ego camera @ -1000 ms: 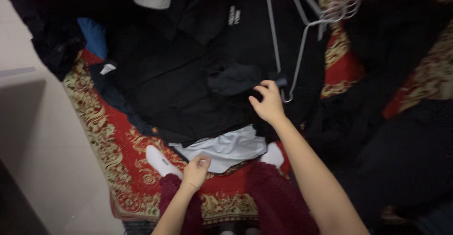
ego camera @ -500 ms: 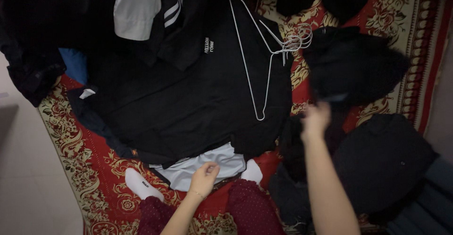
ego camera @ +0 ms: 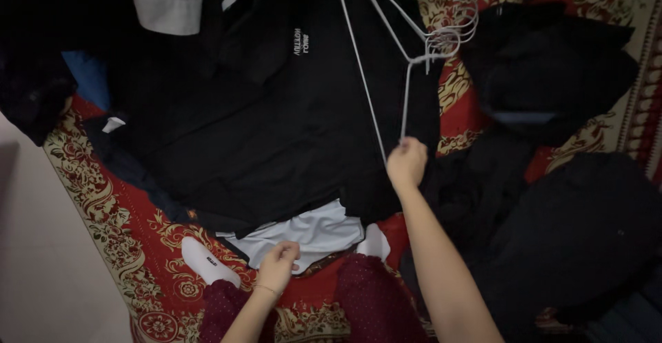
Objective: The person sits on a patterned rug and picks up black garments from a pile. They place each garment onto a hanger, smooth the fabric, and then hang the hanger in a nearby wardrobe. The person repeats this process for several items, including t-shirts and pants.
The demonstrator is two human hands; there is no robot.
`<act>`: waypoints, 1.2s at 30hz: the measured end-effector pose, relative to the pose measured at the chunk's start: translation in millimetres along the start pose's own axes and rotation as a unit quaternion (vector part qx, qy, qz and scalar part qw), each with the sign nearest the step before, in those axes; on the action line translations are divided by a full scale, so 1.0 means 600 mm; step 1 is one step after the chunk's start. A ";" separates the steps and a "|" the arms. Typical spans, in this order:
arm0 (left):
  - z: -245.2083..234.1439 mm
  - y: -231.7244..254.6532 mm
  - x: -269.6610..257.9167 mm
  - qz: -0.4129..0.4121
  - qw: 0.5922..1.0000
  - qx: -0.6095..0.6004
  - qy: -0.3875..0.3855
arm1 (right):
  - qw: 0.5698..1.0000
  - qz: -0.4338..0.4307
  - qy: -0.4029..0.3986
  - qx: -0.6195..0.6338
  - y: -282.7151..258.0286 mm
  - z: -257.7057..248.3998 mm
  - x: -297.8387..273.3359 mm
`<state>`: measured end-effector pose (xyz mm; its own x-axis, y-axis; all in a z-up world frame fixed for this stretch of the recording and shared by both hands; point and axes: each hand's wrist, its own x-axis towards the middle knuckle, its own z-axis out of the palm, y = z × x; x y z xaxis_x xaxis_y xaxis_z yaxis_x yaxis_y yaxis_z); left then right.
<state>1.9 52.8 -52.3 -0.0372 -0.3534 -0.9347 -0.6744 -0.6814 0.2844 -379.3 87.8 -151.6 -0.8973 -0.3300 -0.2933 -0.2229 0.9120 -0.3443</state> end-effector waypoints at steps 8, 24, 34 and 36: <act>0.090 0.066 0.001 0.025 0.999 0.025 -0.027 | 0.931 0.219 -0.032 0.292 0.083 -0.182 -0.090; 0.118 0.101 0.018 0.052 0.997 0.012 -0.062 | 0.995 0.034 0.082 0.043 0.096 -0.278 0.011; 0.138 0.109 -0.030 0.113 0.983 0.141 -0.015 | 0.929 0.179 -0.285 0.155 0.015 -0.066 0.072; 0.142 0.138 -0.030 0.084 0.989 0.120 -0.026 | 0.933 0.139 -0.296 0.146 -0.014 -0.060 0.043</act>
<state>-116.0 57.1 -29.7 -0.1973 -0.4104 -0.8903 -0.8112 -0.4415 0.3833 -414.2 80.1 -124.2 -0.5171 -0.2457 -0.8199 0.1792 0.9056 -0.3845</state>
